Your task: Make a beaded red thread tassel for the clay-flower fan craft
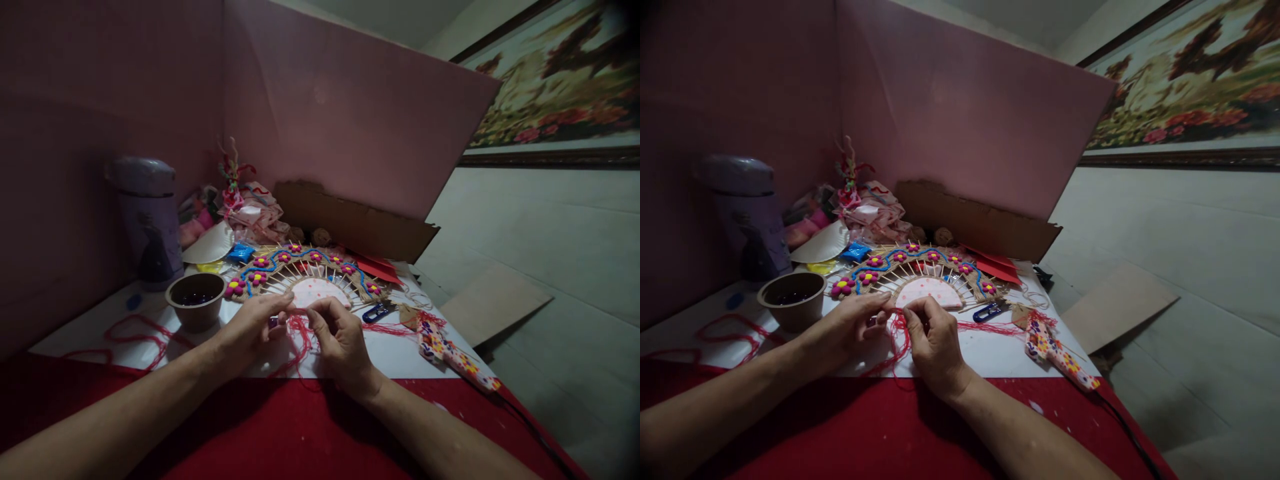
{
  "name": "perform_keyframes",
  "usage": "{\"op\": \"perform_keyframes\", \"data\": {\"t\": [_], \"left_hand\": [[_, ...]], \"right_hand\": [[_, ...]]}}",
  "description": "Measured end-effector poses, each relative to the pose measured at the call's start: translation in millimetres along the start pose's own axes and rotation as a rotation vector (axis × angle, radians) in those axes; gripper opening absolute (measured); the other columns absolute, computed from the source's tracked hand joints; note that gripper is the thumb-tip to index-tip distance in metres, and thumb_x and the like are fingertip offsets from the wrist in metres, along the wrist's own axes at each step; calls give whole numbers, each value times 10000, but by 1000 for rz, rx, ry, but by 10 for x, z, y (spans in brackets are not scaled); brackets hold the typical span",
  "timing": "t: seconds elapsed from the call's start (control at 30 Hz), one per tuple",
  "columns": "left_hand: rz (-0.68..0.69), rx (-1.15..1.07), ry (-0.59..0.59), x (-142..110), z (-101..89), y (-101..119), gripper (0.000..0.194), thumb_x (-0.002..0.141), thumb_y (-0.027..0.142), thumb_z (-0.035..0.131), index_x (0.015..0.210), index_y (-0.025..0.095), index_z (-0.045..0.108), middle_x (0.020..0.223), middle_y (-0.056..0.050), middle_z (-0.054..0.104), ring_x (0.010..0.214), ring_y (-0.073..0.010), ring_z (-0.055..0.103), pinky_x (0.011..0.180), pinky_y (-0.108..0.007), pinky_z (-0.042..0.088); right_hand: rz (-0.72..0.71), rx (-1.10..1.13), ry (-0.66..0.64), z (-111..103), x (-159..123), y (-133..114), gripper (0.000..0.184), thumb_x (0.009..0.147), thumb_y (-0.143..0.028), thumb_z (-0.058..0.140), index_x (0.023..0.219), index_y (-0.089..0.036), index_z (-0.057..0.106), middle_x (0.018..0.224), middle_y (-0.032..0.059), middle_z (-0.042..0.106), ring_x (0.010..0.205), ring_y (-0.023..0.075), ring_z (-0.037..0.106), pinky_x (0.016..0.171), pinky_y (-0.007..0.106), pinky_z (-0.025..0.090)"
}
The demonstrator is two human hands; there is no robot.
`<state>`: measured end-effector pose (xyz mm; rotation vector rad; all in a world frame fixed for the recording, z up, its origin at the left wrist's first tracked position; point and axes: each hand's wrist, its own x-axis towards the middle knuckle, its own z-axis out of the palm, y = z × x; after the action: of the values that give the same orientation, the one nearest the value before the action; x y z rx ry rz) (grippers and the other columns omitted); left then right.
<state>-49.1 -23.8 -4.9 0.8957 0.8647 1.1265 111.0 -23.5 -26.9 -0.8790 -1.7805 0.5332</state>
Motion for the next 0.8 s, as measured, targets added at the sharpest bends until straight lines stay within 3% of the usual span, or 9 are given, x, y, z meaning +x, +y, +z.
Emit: {"op": "perform_keyframes", "data": {"t": [0.1,0.2,0.47,0.63,0.8], "left_hand": [[-19,54,-113,-2,-11,-24,353,683,437,718,638,154,511,511,70,382,375,-19,250,356,-187,141],[-41,98,-140,-12,-6,-33,418,663,495,716,601,177,452,450,101,283,357,-20,149,351,-201,57],[73,176,-62,17,4,-40,378,630,447,741,578,165,493,405,89,330,358,-27,196,358,-182,103],[95,284,-24,7,12,-40,373,673,490,679,596,184,479,416,83,353,350,-45,226,352,-189,138],[208,427,8,-27,48,-31,357,750,484,580,596,198,431,455,73,374,387,-63,257,368,-194,165]], "right_hand": [[-1,2,-18,5,-1,-8,123,889,-254,510,821,-174,573,705,10,589,586,116,499,541,230,397],[-12,-6,-23,7,1,-23,125,880,-252,525,799,-173,578,699,8,592,583,115,503,541,226,405],[-20,5,-45,-13,0,-54,105,866,-246,541,835,-166,603,704,12,615,586,117,530,542,222,422],[-20,-25,-45,-17,-8,-53,87,850,-225,552,860,-162,610,731,23,633,606,123,547,557,228,427],[-12,-65,-82,-15,-13,-66,107,857,-229,535,833,-162,614,695,17,621,580,118,523,531,226,401]]}}
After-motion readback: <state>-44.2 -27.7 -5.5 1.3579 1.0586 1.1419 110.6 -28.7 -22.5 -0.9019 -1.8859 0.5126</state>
